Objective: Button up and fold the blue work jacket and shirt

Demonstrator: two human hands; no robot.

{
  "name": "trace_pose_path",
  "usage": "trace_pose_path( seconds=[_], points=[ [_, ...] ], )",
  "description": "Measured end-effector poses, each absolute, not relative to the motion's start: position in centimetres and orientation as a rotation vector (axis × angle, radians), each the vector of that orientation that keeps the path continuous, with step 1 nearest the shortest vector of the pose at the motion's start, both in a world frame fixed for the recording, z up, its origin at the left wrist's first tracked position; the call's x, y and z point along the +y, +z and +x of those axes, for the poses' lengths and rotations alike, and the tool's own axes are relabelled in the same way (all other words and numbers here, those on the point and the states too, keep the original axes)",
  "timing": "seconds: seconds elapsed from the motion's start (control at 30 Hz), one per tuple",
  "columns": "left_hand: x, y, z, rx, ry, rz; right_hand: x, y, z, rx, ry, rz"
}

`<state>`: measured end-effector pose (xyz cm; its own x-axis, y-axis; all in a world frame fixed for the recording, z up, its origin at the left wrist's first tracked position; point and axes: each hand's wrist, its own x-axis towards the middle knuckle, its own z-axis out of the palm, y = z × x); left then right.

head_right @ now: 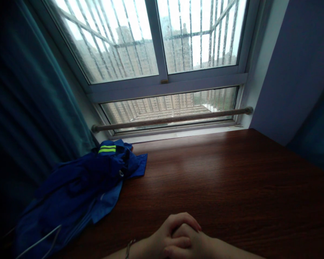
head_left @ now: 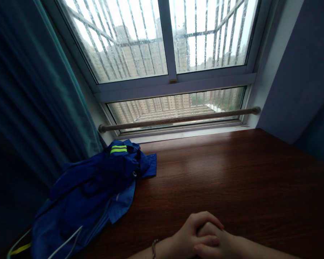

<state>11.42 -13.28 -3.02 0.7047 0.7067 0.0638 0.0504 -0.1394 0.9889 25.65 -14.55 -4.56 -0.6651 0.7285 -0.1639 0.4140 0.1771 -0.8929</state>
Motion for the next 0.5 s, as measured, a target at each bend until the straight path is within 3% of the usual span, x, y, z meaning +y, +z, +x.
trace_pose_path(
  seconds=[0.5],
  points=[
    [-13.35,-2.59,11.43,0.631,0.614,1.609,-14.61,-4.27,25.60,-2.151,1.488,-1.048]
  ],
)
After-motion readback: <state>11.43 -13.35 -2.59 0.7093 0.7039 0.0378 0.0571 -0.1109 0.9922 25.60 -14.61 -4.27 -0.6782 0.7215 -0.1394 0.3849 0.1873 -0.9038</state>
